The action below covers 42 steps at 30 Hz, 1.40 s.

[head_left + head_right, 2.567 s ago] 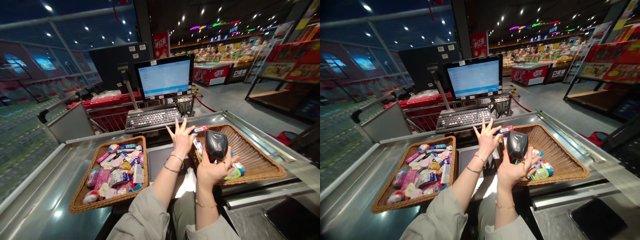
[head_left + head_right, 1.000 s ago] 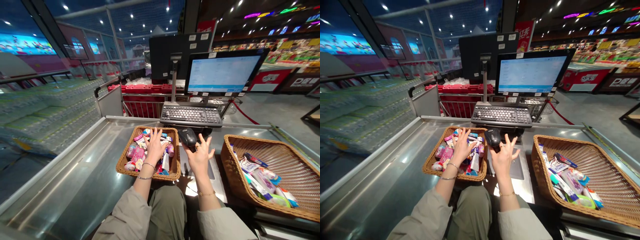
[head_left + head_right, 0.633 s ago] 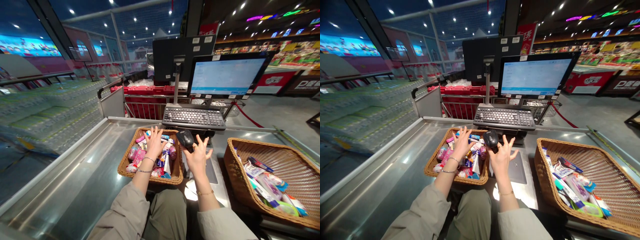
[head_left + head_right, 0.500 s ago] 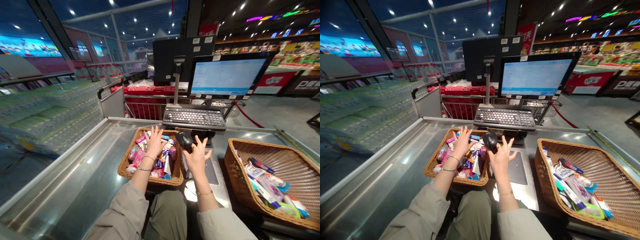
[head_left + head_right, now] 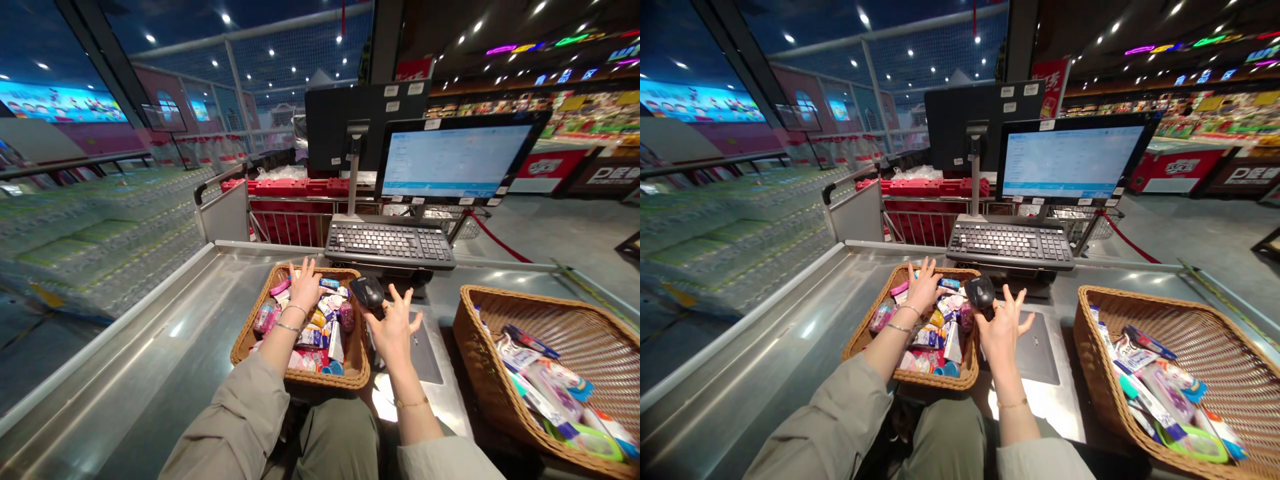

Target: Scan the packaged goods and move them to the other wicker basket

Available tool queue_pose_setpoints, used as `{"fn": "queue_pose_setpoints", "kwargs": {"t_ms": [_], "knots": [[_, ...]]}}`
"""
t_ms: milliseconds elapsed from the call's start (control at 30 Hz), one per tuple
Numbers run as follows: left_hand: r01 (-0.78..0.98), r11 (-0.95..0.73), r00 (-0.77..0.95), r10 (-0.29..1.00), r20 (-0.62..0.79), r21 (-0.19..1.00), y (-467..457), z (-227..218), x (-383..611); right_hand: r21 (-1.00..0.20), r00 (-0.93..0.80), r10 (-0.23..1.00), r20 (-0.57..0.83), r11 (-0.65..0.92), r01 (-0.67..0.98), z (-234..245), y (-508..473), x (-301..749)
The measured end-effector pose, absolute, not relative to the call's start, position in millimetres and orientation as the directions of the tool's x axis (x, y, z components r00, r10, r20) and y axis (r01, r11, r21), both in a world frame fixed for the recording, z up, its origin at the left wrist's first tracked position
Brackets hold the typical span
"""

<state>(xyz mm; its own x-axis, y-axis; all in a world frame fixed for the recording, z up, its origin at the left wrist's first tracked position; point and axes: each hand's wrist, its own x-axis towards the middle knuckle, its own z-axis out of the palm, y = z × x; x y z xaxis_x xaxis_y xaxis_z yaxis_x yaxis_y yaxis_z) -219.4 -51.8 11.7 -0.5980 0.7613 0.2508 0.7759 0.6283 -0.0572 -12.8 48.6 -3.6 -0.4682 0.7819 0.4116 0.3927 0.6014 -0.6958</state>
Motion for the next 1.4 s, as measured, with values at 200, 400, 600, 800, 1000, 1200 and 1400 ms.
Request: {"fn": "queue_pose_setpoints", "kwargs": {"t_ms": [200, 400, 600, 800, 1000, 1200, 1400], "knots": [[0.767, 0.64, -0.605, 0.745, 0.283, -0.044, -52.2, 0.0, -228.9, -0.695, -0.465, 0.785, 0.409, 0.598, 0.399, -8.9, 49.0, -13.9], [0.767, 0.642, -0.62, 0.739, 0.262, 0.004, -52.6, -0.6, -235.1, -0.709, -0.456, 0.794, 0.401, 0.585, 0.395, -8.9, 50.0, -11.9], [0.794, 0.609, -0.583, 0.761, 0.286, -0.002, -51.8, 0.1, -231.7, -0.728, -0.453, 0.803, 0.387, 0.567, 0.385, -8.6, 50.5, -8.7], [0.846, 0.53, -0.492, 0.817, 0.302, -0.058, -54.1, 11.2, -220.3, -0.729, -0.464, 0.794, 0.392, 0.576, 0.37, -7.7, 50.0, -5.2], [0.871, 0.489, -0.446, 0.831, 0.332, -0.052, -62.7, 33.3, -210.7, -0.733, -0.443, 0.798, 0.409, 0.576, 0.362, -6.9, 51.0, -1.4], [0.861, 0.509, -0.46, 0.768, 0.446, 0.011, -76.9, 48.9, -192.8, -0.737, -0.423, 0.801, 0.424, 0.577, 0.352, -3.0, 49.7, 3.6], [0.802, 0.581, -0.563, 0.655, 0.504, 0.141, -81.7, 51.4, -162.0, -0.709, -0.467, 0.768, 0.439, 0.615, 0.346, 2.8, 46.1, 9.8]]}}
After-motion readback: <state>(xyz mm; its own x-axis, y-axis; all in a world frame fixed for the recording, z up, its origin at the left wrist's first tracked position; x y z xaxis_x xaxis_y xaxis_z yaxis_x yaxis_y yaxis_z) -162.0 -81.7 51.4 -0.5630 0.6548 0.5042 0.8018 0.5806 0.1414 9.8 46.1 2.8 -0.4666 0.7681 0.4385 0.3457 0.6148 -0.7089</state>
